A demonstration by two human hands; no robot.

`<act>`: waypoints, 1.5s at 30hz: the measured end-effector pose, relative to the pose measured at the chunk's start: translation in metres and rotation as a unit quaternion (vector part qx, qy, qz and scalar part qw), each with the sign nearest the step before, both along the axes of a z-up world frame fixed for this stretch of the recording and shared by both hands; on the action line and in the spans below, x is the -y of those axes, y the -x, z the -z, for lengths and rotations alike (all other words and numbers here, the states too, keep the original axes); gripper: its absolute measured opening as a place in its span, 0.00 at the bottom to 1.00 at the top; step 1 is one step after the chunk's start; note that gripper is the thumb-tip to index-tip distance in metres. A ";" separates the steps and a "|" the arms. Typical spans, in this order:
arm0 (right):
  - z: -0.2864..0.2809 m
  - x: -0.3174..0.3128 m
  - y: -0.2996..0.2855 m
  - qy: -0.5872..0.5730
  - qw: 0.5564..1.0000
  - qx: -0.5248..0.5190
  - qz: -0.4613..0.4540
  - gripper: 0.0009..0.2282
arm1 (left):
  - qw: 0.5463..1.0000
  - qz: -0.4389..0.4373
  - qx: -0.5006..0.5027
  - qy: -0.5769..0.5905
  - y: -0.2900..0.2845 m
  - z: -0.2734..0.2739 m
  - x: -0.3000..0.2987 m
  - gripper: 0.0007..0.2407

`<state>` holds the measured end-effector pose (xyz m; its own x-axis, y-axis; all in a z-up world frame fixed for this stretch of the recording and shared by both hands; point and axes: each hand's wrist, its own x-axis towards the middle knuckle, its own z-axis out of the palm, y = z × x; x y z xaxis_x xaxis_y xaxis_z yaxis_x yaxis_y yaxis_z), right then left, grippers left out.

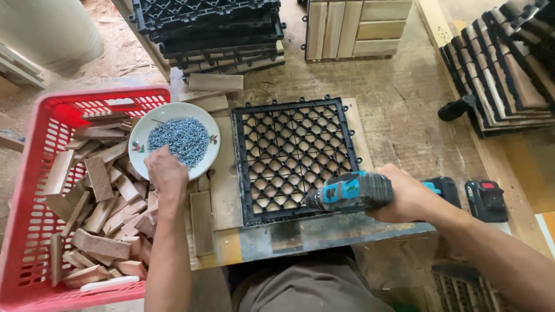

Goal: Assembling interlocking floor tiles by fastening a plastic grid base to wooden slats using a power drill and screws.

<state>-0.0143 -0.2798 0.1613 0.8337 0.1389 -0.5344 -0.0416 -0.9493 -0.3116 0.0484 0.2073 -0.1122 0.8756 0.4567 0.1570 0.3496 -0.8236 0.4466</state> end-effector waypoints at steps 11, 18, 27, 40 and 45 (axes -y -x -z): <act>-0.028 -0.047 -0.020 0.101 0.990 -0.041 -0.093 0.08 | 0.999 -0.010 -0.034 -0.020 -0.020 0.010 -0.025 0.03; -0.042 -0.074 -0.034 0.148 0.973 -0.059 -0.170 0.07 | 0.995 -0.014 -0.095 0.002 -0.023 -0.003 -0.028 0.03; -0.041 -0.081 -0.038 0.170 0.968 -0.065 -0.173 0.07 | 0.989 -0.014 -0.147 0.018 -0.026 -0.035 -0.020 0.03; -0.046 -0.092 -0.029 0.190 0.944 -0.075 -0.257 0.14 | 0.987 0.021 -0.159 0.025 -0.016 -0.071 -0.010 0.06; -0.043 -0.092 -0.027 0.182 0.950 -0.046 -0.249 0.12 | 0.996 0.064 -0.001 0.061 -0.003 -0.069 -0.003 0.04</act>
